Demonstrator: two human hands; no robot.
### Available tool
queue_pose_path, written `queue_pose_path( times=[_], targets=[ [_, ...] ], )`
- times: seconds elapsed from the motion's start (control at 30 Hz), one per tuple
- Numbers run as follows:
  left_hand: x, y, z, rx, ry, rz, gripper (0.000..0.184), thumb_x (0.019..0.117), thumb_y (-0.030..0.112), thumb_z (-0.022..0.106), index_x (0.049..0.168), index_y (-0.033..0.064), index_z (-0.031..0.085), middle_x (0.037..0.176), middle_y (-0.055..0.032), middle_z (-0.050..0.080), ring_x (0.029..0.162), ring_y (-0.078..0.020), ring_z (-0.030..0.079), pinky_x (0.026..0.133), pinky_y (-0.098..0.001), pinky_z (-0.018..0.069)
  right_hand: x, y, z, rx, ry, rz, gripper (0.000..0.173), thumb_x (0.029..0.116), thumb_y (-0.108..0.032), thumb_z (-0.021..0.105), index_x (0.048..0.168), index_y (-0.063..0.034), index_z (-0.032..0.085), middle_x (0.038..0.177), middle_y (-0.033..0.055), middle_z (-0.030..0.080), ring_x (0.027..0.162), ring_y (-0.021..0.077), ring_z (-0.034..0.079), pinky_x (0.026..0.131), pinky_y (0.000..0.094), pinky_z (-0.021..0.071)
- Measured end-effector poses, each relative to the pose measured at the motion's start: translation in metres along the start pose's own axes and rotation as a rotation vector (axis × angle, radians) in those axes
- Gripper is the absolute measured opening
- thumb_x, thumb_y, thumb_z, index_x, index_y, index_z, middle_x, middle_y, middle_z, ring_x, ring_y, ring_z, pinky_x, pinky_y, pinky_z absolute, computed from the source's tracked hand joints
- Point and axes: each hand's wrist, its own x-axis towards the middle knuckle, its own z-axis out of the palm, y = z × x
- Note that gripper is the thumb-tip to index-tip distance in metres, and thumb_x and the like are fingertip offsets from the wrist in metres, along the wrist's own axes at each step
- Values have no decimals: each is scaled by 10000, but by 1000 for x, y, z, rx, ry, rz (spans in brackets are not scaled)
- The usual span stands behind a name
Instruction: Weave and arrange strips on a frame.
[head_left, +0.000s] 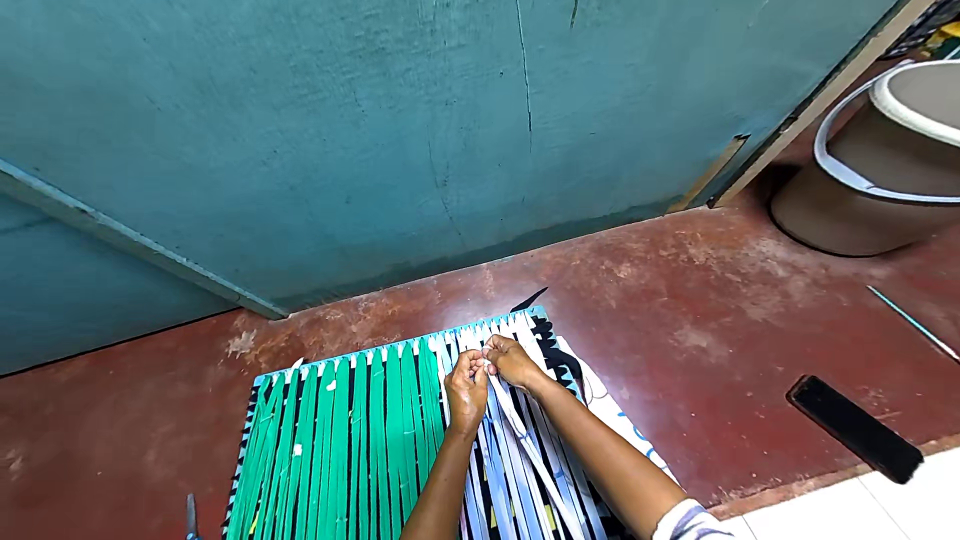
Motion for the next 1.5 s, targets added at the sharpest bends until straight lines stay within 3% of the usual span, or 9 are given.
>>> queue_pose_path(
  times=[0.2,0.33,0.5,0.67,0.8,0.9,1.23,1.37,1.5],
  targets=[
    [1,0,10,28,62,-69,210,826,-89,627,1033,-99,657,804,-147,686,690,-149,660,672,-283,544,1,5,3,67,34,10,152,1084,-109,468,1050,11,555,741,24,518,619,90,498,624,266,443],
    [8,-3,9,-221,27,-243,222,828,-115,627,1047,-98,601,811,-78,649,691,-48,612,663,-199,521,2,13,10,229,154,-4,125,1062,-73,512,1037,36,570,713,18,523,578,70,492,574,233,437],
    [8,-2,2,-479,-7,-406,210,830,-167,580,1012,-64,558,821,-39,643,733,-39,625,686,-195,527,2,21,14,306,212,-45,117,1037,-51,556,976,42,592,664,3,523,536,48,475,540,205,421],
    [20,-9,-12,-554,-293,-581,228,879,-156,526,1047,-3,509,761,-3,632,623,-38,580,588,-198,478,-2,26,17,355,285,-33,127,1039,-46,557,990,64,597,703,31,563,572,57,510,571,215,447],
    [27,-7,-17,-232,-451,-395,169,884,-102,590,1036,-36,555,753,-4,531,659,-61,512,648,-242,458,-5,29,22,296,385,-81,144,1029,-41,569,995,85,629,703,52,607,602,74,558,629,249,496],
    [20,-4,-10,2,-395,-206,157,863,-53,566,1013,-67,607,722,-63,529,642,-132,499,636,-316,449,-7,30,25,229,457,-134,153,1023,-32,566,987,92,647,702,63,623,611,82,575,645,260,506],
    [3,-13,-1,-109,-264,-136,68,855,-46,590,922,-41,588,669,19,492,583,-14,435,573,-187,384,-8,62,41,-63,717,-486,190,962,-58,588,955,87,711,694,133,684,616,199,669,639,374,558],
    [-2,-7,3,127,-166,34,77,822,-66,597,877,-77,650,677,-134,593,611,-228,578,616,-380,499,-7,64,43,-87,775,-500,191,959,-59,596,951,88,718,690,139,687,611,214,676,630,383,563],
    [-7,-14,11,185,-44,190,62,764,-58,584,798,-47,636,667,-139,611,605,-256,614,605,-388,521,-6,63,48,-170,856,-514,184,944,-53,609,937,89,726,698,168,694,615,265,689,629,427,568]
  ],
)
